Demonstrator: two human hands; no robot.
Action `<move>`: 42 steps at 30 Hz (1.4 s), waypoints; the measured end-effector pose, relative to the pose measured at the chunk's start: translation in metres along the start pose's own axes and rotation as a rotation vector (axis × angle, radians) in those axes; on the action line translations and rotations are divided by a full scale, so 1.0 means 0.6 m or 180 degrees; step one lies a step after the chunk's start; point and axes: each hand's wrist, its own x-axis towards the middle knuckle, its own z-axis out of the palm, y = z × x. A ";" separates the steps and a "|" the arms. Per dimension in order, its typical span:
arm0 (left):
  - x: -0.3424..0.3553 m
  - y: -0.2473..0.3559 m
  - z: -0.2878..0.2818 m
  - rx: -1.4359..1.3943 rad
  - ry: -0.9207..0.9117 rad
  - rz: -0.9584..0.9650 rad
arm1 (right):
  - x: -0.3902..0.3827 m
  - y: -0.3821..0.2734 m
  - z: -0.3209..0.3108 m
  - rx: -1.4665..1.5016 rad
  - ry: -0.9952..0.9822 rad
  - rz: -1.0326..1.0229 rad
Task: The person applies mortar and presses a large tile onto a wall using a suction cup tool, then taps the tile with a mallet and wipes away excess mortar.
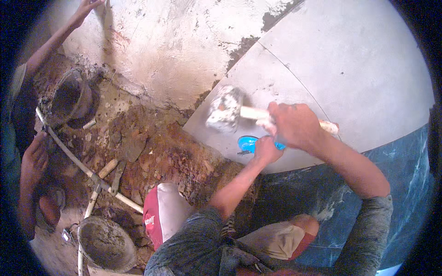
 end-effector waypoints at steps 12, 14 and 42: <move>-0.001 0.024 0.000 -0.0577 0.0809 0.0701 | -0.023 0.006 -0.029 -0.0015 -0.0014 -0.0278; -0.012 0.045 -0.001 -0.0607 0.0656 0.0691 | -0.048 0.018 -0.009 -0.0062 0.0040 -0.0589; 0.001 0.012 -0.004 0.0667 -0.0153 0.0108 | -0.100 0.032 -0.012 0.0437 0.0398 0.0568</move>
